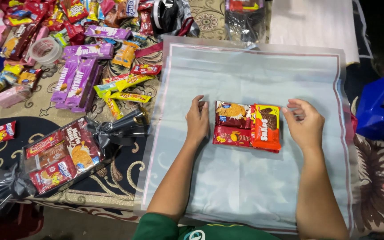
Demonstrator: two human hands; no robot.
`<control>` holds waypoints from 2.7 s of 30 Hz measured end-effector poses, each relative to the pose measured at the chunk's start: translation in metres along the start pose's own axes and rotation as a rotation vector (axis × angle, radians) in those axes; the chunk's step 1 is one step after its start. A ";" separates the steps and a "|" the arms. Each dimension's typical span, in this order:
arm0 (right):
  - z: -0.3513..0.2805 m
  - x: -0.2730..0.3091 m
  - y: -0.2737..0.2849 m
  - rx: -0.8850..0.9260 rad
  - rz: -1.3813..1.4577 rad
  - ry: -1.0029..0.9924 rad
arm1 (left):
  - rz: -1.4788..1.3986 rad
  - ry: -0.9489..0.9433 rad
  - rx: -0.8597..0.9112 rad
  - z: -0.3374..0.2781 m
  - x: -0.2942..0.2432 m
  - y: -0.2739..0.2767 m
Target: Arranging various snack packages on a clear plastic sheet to prepare a snack bouquet.
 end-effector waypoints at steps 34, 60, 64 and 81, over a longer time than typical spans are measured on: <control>0.082 0.239 -0.422 0.716 -0.063 0.738 | -0.443 0.038 -0.078 0.061 0.146 -0.008; 0.059 0.283 -0.407 0.935 -0.033 0.612 | -0.469 0.095 -0.134 0.047 0.083 0.005; 0.062 0.271 -0.417 0.957 -0.040 0.583 | -0.473 0.102 -0.137 0.046 0.072 0.009; 0.123 0.178 -0.322 0.620 0.862 -0.206 | -0.576 0.133 -0.110 0.032 0.037 0.031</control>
Point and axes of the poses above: each hand's wrist, its own z-axis towards the middle knuckle, its own y-axis out of the back of the hand, x = y × z, the point moved 5 cm from there along z, towards the middle knuckle, and after that the axes turned 5 degrees about y, right-handed, at the moved point
